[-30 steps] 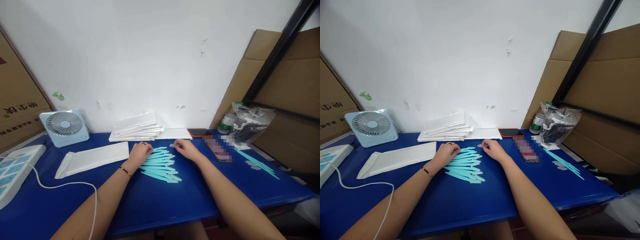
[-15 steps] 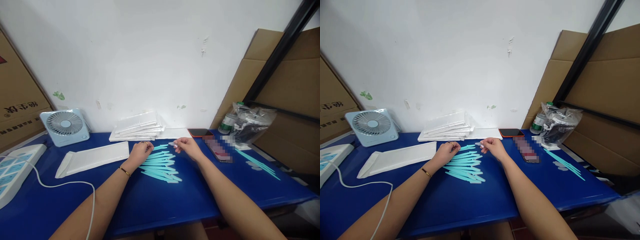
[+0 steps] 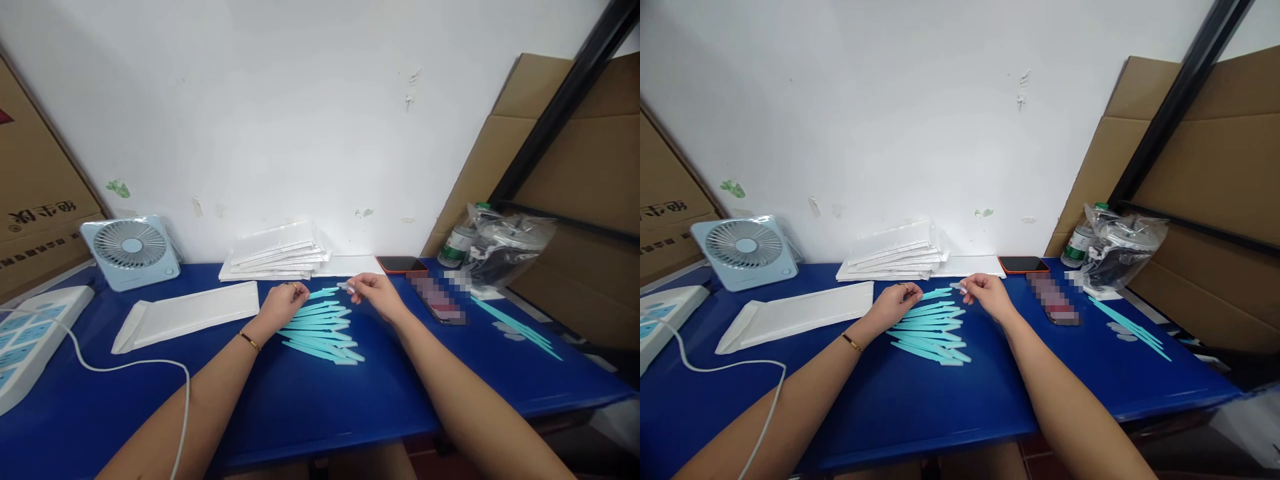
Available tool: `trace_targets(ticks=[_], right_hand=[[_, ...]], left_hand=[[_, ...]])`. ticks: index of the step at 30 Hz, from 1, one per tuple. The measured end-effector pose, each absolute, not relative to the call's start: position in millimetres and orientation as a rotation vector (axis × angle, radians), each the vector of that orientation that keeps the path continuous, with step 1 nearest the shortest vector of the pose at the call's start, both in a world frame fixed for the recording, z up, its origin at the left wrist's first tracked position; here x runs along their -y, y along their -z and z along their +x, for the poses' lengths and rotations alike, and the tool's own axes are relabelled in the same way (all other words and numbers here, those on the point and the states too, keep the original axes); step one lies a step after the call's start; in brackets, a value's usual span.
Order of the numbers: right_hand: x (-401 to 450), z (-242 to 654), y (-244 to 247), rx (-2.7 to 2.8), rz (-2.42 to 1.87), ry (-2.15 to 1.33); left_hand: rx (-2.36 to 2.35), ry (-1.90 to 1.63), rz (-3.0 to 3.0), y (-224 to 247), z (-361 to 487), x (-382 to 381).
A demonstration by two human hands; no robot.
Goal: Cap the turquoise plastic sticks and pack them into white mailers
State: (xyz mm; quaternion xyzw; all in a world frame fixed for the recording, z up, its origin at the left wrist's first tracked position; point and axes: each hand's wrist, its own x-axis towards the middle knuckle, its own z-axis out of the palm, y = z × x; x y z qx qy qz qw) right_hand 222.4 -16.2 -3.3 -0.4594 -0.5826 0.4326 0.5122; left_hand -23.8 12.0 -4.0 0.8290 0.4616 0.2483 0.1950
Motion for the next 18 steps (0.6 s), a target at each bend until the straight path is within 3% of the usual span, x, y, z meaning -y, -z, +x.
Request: trace_targets(ticks=[18], right_hand=[[21,208,6,1.475,-1.092,-1.199]], left_hand=[[-1.228,-0.683,2.281,0,-18,-4]])
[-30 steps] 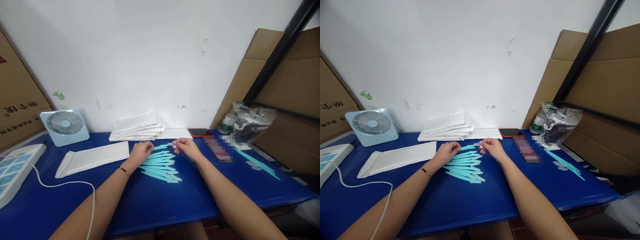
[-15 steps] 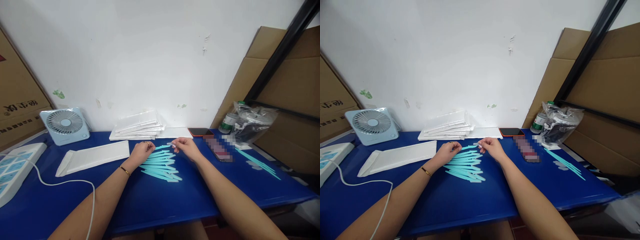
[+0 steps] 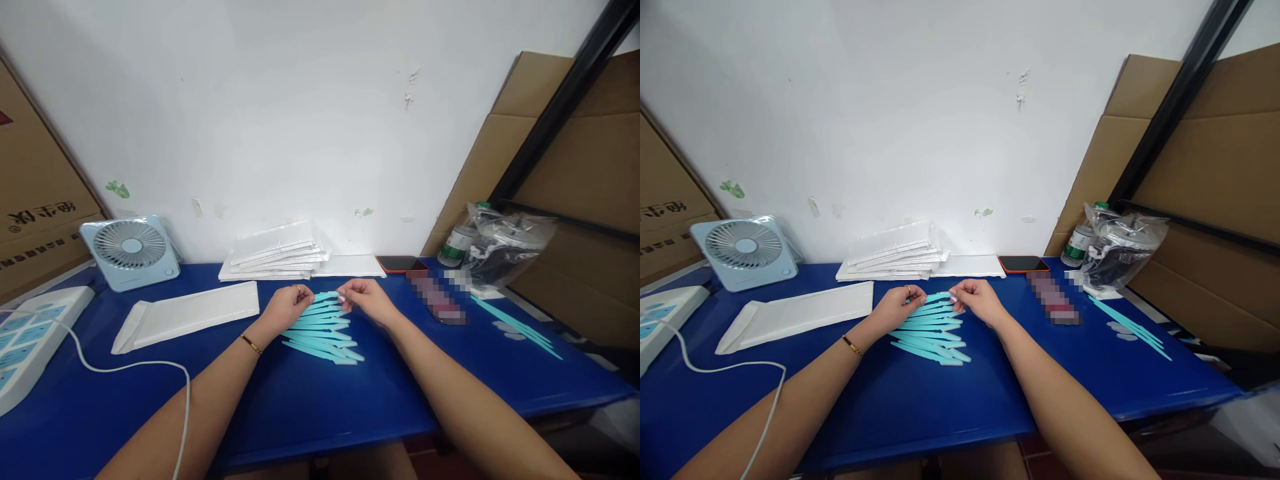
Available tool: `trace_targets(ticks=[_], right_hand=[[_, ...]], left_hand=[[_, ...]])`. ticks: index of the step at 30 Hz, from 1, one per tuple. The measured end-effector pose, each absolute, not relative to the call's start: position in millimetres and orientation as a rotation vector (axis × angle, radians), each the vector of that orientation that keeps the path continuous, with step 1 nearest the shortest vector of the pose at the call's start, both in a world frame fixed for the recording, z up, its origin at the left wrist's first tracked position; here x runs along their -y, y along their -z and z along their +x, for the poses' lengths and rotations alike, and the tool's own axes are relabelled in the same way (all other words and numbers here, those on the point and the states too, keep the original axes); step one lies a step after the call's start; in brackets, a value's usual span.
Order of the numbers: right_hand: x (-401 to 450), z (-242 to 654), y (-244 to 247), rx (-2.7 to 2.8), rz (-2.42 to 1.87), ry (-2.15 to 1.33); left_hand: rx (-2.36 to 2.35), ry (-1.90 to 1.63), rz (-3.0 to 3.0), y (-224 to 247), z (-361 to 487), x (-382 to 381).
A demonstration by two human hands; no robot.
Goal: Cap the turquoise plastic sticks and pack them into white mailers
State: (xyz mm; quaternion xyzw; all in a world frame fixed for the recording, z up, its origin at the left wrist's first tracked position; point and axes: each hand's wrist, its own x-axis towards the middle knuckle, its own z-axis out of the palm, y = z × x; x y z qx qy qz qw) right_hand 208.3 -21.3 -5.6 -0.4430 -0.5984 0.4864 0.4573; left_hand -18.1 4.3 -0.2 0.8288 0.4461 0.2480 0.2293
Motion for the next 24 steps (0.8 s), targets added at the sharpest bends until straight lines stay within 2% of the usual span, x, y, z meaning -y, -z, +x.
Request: trace_targets(ticks=[3,8,11,16,20,24], right_hand=[[18,218,5,1.551,-1.163,-1.122],[3,256,7,1.713,-1.535,-0.404],[-3,266,16,1.874,-1.623,-0.244],[-6,267,25,1.947,-1.691,-0.302],[-1,264,19,1.901,-1.660,-0.488],[6,255,11,1.782,-1.425,-0.797]], left_hand=[[-1.223,-0.608,2.322,-2,-17,-1],[-1.369,-0.528,2.502,-2,-19,-1],[-1.443,-0.502,2.540,0,-20,-3],[-1.450,-0.407,2.535,2,-19,-5],[-1.432,-0.436,2.556,1,-18,-4],[-1.448,-0.487,2.549,0,-18,-5]])
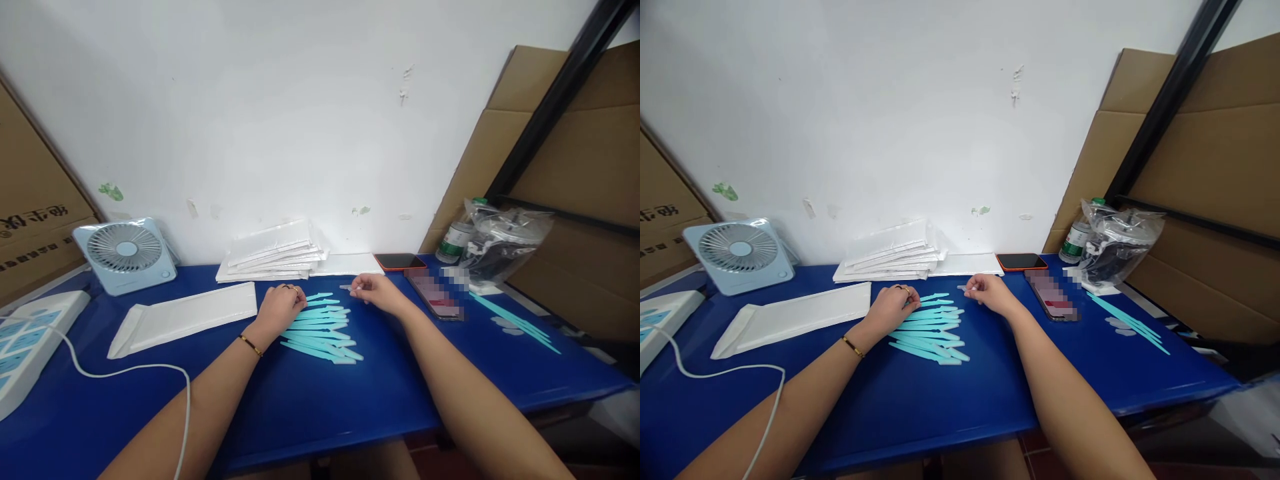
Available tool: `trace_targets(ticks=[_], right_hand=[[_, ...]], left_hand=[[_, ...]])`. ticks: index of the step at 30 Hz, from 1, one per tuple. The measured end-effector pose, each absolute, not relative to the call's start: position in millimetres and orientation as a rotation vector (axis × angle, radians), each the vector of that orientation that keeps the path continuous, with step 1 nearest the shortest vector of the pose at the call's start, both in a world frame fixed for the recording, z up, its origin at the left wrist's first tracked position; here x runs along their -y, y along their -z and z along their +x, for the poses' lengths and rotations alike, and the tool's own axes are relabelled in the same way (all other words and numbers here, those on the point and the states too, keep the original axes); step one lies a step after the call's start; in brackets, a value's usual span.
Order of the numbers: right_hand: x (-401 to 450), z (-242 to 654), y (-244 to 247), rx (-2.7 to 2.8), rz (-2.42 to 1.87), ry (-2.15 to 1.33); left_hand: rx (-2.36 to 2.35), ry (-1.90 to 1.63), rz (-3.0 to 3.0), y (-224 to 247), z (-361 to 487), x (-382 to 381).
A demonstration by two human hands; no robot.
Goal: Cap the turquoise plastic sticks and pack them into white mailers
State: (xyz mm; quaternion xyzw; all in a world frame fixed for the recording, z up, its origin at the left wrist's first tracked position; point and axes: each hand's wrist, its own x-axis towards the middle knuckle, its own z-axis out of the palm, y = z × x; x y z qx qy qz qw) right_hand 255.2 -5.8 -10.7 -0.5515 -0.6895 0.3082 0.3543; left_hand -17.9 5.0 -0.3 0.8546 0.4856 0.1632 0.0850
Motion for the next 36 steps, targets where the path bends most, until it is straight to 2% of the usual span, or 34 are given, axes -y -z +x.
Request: trace_targets(ticks=[5,26,36], right_hand=[[11,244,6,1.705,-1.229,-1.081],[13,235,8,1.699,-1.227,-0.996],[19,215,8,1.682,-1.195,-1.160]], left_hand=[[-1.454,-0.518,2.521,-1,-18,-6],[-1.439,-0.572,2.489,-4,-20,-7],[-1.379,-0.569,2.510,-8,-14,1]])
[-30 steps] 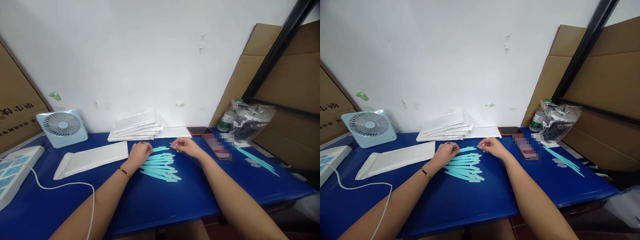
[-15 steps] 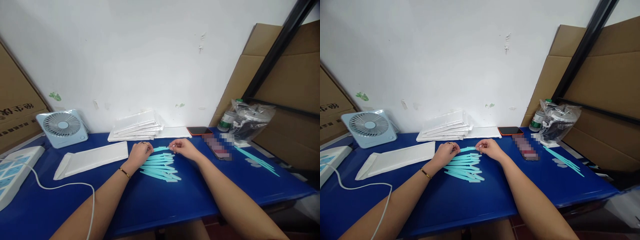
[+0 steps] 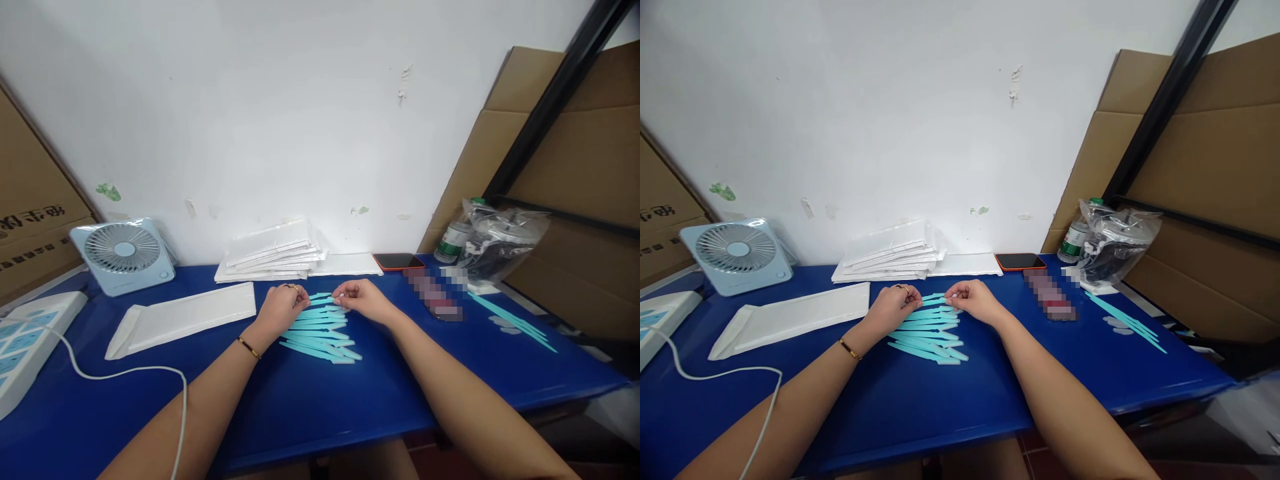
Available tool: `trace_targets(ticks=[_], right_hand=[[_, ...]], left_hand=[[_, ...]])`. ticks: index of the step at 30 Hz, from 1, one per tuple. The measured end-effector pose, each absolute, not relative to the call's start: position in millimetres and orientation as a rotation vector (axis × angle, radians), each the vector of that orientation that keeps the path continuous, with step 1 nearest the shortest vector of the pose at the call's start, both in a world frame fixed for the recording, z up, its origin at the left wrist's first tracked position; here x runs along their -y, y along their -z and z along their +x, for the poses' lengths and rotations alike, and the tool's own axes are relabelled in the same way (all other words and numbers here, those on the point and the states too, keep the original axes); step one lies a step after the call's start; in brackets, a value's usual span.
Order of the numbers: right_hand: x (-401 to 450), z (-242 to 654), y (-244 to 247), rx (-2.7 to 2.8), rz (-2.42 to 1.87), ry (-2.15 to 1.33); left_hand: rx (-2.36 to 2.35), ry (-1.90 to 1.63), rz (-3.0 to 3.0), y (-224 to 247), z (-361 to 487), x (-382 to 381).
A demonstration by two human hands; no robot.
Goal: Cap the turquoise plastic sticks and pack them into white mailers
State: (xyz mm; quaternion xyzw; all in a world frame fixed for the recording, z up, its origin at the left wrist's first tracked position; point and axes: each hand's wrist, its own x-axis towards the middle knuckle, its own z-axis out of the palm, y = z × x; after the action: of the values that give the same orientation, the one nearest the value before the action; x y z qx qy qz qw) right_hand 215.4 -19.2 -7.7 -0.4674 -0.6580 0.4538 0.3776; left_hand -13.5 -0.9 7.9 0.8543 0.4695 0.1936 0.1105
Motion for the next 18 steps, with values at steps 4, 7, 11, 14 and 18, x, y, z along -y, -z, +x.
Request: trace_targets(ticks=[4,7,11,14,18], right_hand=[[15,224,9,1.807,-1.268,-0.964],[5,241,12,1.853,-1.437,-0.484],[-8,253,21,1.906,-1.588,-0.222],[-10,249,26,1.988,-1.569,-0.290],[-6,238,25,2.004,-1.519,-0.392]], left_hand=[[-1.346,-0.485,2.517,-10,-14,4],[-1.412,-0.516,2.531,-6,-16,1],[-1.549,-0.527,2.502,4,-22,-9],[-1.515,-0.498,2.462,9,-25,-15],[-1.496,-0.512,2.416,11,-25,-18]])
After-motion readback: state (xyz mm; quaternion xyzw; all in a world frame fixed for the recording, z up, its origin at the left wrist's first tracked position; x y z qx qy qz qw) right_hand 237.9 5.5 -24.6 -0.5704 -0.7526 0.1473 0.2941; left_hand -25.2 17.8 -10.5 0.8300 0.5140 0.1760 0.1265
